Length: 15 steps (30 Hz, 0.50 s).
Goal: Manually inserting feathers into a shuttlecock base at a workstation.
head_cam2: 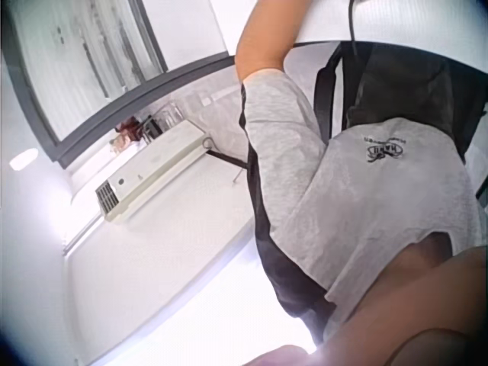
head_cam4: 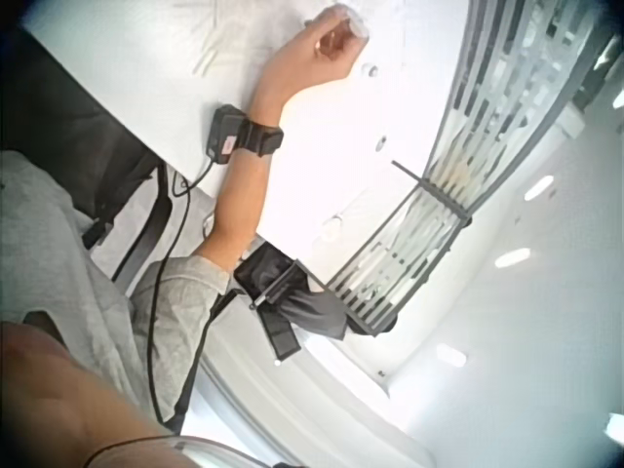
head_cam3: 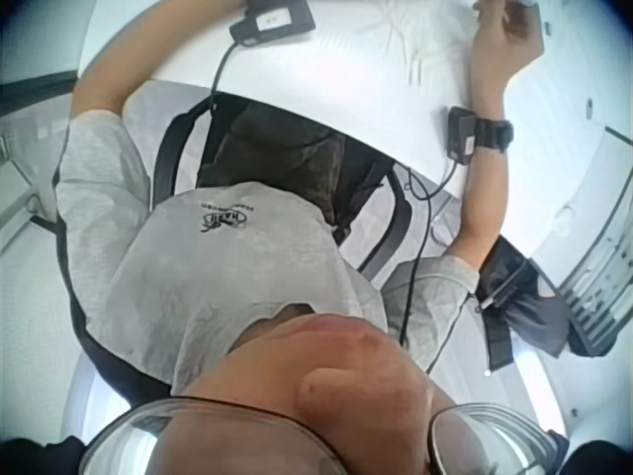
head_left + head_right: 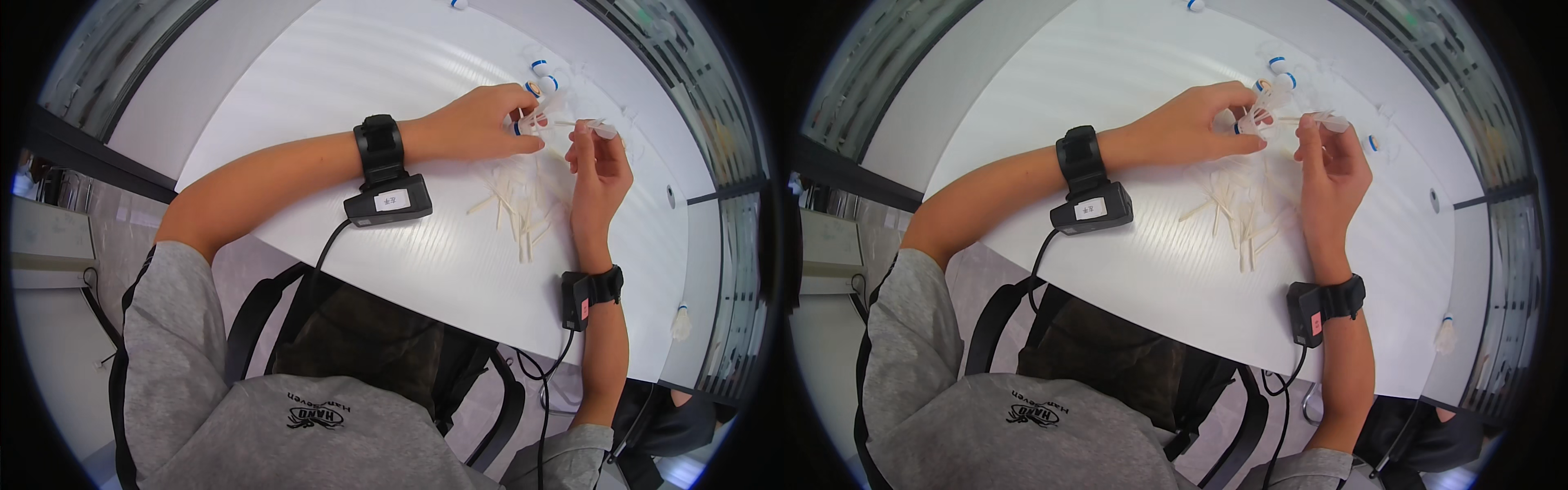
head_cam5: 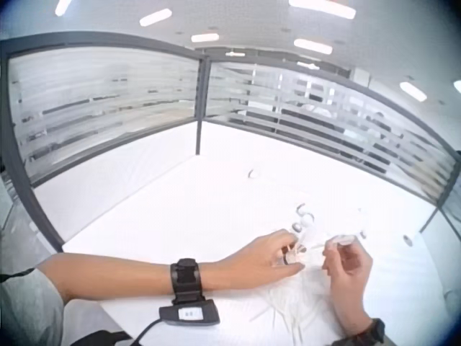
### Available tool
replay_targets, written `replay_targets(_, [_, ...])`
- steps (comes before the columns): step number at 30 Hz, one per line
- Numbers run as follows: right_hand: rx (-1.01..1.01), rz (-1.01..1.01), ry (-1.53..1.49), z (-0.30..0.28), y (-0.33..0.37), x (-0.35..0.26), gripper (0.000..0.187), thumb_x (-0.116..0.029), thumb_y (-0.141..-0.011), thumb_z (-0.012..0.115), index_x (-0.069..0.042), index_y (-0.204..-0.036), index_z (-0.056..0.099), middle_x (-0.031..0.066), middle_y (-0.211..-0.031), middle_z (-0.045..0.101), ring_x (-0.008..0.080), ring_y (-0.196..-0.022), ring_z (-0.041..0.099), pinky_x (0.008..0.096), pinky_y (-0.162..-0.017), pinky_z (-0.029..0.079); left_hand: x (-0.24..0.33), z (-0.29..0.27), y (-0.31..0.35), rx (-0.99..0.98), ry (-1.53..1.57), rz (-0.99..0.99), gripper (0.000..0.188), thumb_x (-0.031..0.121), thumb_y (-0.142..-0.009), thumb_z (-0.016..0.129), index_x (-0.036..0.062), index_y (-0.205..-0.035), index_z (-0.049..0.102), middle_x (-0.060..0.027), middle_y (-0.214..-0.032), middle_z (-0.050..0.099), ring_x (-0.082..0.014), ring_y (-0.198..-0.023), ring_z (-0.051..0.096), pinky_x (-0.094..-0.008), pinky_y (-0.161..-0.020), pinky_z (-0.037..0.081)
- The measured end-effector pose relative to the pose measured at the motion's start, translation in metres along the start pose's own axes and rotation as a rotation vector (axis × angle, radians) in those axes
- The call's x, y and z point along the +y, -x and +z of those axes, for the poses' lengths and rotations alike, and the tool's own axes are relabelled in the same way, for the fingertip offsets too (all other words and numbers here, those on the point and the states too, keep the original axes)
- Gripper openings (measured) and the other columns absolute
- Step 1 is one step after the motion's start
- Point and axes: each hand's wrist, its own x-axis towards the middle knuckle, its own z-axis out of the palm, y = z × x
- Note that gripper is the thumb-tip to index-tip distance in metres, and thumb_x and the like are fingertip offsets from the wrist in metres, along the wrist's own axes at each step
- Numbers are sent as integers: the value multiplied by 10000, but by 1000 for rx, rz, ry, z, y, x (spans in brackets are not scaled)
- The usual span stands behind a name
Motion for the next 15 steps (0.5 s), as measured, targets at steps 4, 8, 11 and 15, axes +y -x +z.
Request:
replay_targets(4, [0,22,41,0,-2,3,193,-195,-973,680,-7,-1018,675,8,-877,646,74,-772,558,242,-658,460,-1,1,0,-1,23,35,405,332,-902,717,35,-1163,629,-79,-1001,624,-186,-912,572,-314,-796,463])
replay_targets(8, [-17,28,44,-1,-1,1,195,-198,-975,678,-8,-1015,676,7,-876,650,76,-777,558,247,-659,463,-3,1,0,-6,73,84,388,343,-884,733,36,-1104,647,-77,-957,638,-195,-899,581,-326,-799,462])
replay_targets(11, [-28,37,79,-2,0,3,194,-197,-976,677,-7,-1013,674,6,-875,647,76,-781,555,247,-660,462,0,0,0,-38,37,25,385,351,-881,736,38,-1088,651,-75,-947,642,-197,-895,584,-325,-798,461])
replay_targets(15, [-29,23,59,-1,-1,4,192,-197,-977,676,-9,-1015,675,3,-871,644,75,-779,553,246,-661,461,-4,1,-2,12,32,93,371,352,-861,762,32,-1009,647,-97,-926,661,-221,-863,614,-343,-776,488])
